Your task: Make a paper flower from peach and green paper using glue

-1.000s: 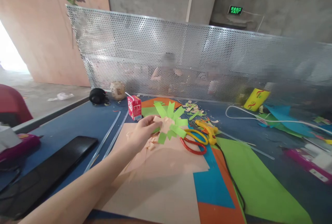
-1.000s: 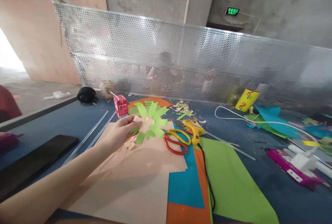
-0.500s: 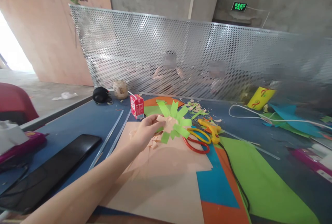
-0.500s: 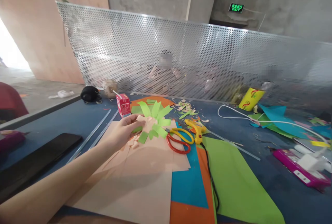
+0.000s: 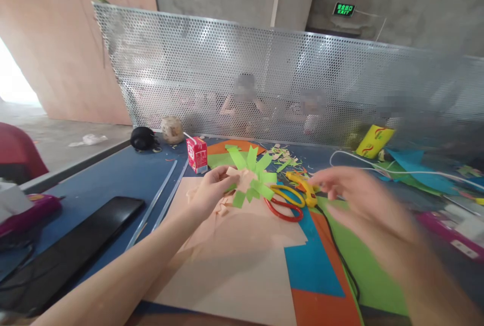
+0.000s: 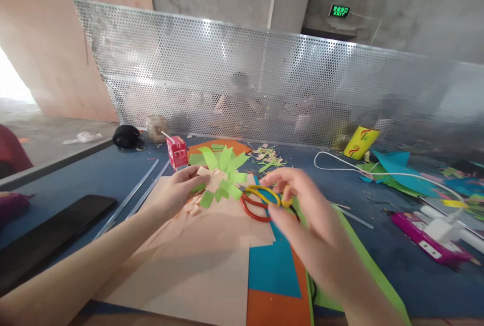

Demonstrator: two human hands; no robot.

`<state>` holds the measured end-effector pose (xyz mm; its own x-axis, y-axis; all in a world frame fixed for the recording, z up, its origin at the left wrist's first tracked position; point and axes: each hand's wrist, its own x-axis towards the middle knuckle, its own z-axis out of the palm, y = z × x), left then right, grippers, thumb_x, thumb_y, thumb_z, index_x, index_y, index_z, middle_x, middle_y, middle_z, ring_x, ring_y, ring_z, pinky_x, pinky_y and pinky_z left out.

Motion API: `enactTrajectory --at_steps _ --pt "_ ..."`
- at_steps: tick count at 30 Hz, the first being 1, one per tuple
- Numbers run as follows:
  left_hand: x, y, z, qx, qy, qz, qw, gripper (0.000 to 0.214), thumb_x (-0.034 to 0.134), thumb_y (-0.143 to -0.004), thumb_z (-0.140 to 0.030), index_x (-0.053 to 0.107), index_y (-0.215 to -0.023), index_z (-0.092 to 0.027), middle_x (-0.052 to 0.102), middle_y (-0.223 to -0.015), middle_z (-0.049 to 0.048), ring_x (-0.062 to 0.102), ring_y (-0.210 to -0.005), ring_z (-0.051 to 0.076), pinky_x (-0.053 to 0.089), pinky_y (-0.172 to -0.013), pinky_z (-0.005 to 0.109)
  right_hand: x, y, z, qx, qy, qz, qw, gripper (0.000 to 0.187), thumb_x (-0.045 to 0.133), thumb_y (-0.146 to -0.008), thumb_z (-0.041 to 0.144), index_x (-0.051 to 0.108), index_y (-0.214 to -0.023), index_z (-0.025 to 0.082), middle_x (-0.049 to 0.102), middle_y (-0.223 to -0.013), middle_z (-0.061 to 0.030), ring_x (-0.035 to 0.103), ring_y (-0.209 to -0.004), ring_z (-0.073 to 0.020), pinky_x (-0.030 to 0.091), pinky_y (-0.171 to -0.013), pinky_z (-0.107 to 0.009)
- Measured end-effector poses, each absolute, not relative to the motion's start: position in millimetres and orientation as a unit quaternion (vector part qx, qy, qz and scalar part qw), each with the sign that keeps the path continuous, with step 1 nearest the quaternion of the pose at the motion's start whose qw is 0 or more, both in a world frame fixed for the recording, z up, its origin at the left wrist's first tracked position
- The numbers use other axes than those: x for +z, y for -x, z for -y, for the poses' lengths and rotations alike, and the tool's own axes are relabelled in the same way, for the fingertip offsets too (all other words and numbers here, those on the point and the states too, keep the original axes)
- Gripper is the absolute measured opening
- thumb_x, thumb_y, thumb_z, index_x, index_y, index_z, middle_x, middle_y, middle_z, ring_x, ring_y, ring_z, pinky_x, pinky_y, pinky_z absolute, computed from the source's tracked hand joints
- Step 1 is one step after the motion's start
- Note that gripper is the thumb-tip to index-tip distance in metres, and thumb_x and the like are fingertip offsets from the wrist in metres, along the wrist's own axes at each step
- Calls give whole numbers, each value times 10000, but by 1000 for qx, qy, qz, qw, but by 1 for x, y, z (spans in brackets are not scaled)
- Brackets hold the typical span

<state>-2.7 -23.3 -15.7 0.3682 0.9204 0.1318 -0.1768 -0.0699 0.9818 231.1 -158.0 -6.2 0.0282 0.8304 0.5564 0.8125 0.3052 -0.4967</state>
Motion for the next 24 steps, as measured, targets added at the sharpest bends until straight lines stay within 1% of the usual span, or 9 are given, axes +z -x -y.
enactTrajectory --at_steps 3,4,5,8,12,15,18,21,24 --pt "-17 3 23 459 -576 -332 590 136 566 -671 -229 541 -781 -152 511 -627 -29 495 -537 69 365 -498 186 -4 -237 99 13 794 576 193 428 331 -782 506 585 -858 170 622 -746 -99 591 -708 -242 424 -565 -313" --pt "-18 2 23 462 -576 -337 584 156 571 -665 -232 545 -799 -156 505 -617 -36 481 -517 63 353 -479 180 -8 -241 84 20 838 534 111 480 306 -768 535 590 -836 154 622 -707 -119 594 -668 -263 411 -531 -325" --pt "-18 2 23 465 -575 -343 579 176 576 -660 -234 548 -817 -159 499 -611 -41 470 -504 59 344 -466 176 -13 -246 72 18 856 511 74 496 306 -754 549 586 -862 154 628 -763 -132 598 -693 -270 409 -527 -320" --pt "-17 1 24 462 -573 -354 576 223 581 -647 -222 540 -858 -162 492 -605 -46 464 -499 57 348 -464 175 -28 -261 51 20 870 491 38 513 349 -706 568 592 -889 155 624 -874 -150 602 -767 -265 410 -549 -296" --pt "-12 -1 28 451 -581 -360 573 214 576 -633 -203 539 -837 -149 490 -589 -38 460 -497 64 359 -465 183 -32 -271 44 36 840 538 52 334 443 -671 415 616 -746 139 638 -775 -140 608 -720 -251 395 -519 -271" --pt "-9 -1 31 448 -589 -361 568 193 566 -640 -204 548 -825 -148 502 -605 -27 473 -518 70 371 -481 188 -27 -274 47 27 832 545 104 267 459 -663 365 563 -535 155 610 -581 -110 600 -605 -220 378 -476 -256" --pt "-9 -1 31 440 -597 -365 563 211 558 -655 -219 544 -855 -153 514 -635 -22 499 -562 81 398 -526 197 -18 -279 55 76 820 497 274 236 503 -649 345 518 -495 166 563 -489 -66 545 -440 -168 380 -417 -257" --pt "-9 -1 32 432 -608 -361 560 225 555 -661 -229 535 -872 -152 515 -663 -18 508 -592 89 413 -557 208 -7 -284 61 268 698 388 539 118 567 -609 265 545 -660 161 562 -589 -31 528 -454 -118 434 -412 -229" --pt "-9 0 32 434 -615 -368 547 240 555 -663 -237 529 -885 -150 498 -634 -26 495 -573 87 409 -546 207 0 -283 63 472 504 322 648 114 527 -609 175 534 -723 168 498 -563 9 512 -496 -85 464 -444 -186"
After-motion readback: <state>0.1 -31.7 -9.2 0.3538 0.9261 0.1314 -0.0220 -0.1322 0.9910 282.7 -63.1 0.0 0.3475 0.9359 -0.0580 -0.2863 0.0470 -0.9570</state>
